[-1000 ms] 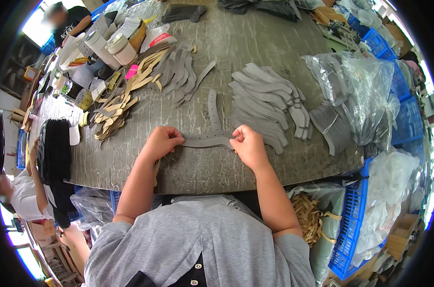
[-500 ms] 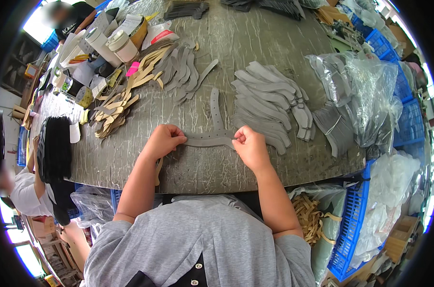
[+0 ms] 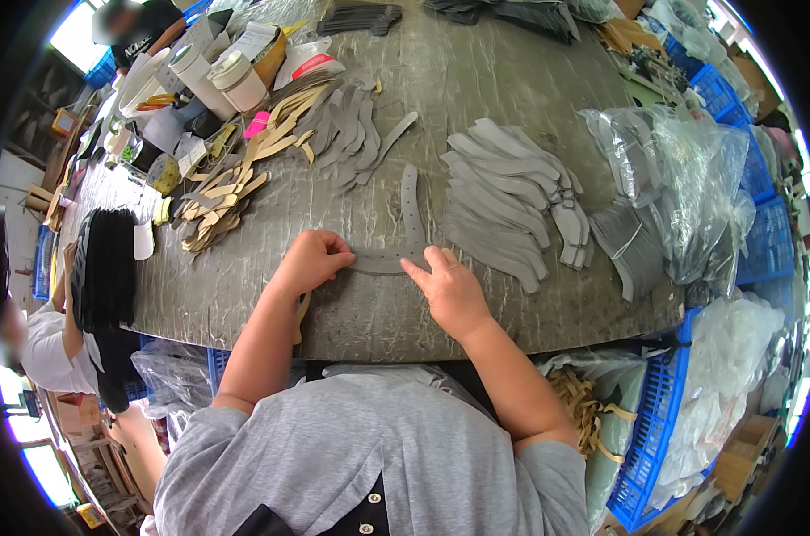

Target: The person repeatedly picks up small gray and beige shoe components, aligns them, and presses them together by hand. They handle the parts one at a time, occasionally stacking completed pieces on the table. The workspace contains piles of similar components and plastic packaging.

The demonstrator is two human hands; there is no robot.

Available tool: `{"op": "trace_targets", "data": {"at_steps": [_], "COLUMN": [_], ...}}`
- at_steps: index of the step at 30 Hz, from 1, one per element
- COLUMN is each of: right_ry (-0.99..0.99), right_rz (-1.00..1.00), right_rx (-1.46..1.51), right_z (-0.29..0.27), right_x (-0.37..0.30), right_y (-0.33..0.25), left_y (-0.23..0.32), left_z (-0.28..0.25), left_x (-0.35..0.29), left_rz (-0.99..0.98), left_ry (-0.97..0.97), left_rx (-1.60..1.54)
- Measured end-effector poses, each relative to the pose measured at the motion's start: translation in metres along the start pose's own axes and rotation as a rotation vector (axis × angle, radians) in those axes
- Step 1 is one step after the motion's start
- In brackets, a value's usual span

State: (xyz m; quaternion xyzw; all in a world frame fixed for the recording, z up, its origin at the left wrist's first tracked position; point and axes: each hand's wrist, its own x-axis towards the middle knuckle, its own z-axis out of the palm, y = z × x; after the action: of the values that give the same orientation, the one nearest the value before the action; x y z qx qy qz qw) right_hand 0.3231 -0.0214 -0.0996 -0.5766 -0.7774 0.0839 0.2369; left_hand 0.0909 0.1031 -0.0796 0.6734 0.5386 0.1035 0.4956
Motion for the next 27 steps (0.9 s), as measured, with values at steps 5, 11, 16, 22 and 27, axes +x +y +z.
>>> {"op": "trace_targets", "data": {"at_steps": [5,11,16,22,27], "right_ry": [-0.1,-0.232,-0.256,0.141,0.288], "right_rz": [-0.083,-0.088,-0.071,-0.051,-0.005], "right_rx": [-0.08,-0.215,-0.28,-0.179,-0.054], "right_z": [0.0,-0.006,0.003,-0.005,-0.013], "right_x": [0.003,0.014,0.015,0.023,0.025], "right_y": [-0.003,-0.019,-0.023,-0.029,-0.032], "left_y": [0.004,0.011,-0.006,-0.008,0.012], "left_z": [-0.003,-0.001,0.006,0.016,0.023], "left_x": [-0.002,-0.006,0.001,-0.008,-0.033], "left_rz": [-0.024,-0.029,0.149,0.395,0.402], "left_ry": [-0.006,0.02,0.119,0.238,0.134], "left_rx": [0.006,0.012,0.194,0.236,-0.097]}}
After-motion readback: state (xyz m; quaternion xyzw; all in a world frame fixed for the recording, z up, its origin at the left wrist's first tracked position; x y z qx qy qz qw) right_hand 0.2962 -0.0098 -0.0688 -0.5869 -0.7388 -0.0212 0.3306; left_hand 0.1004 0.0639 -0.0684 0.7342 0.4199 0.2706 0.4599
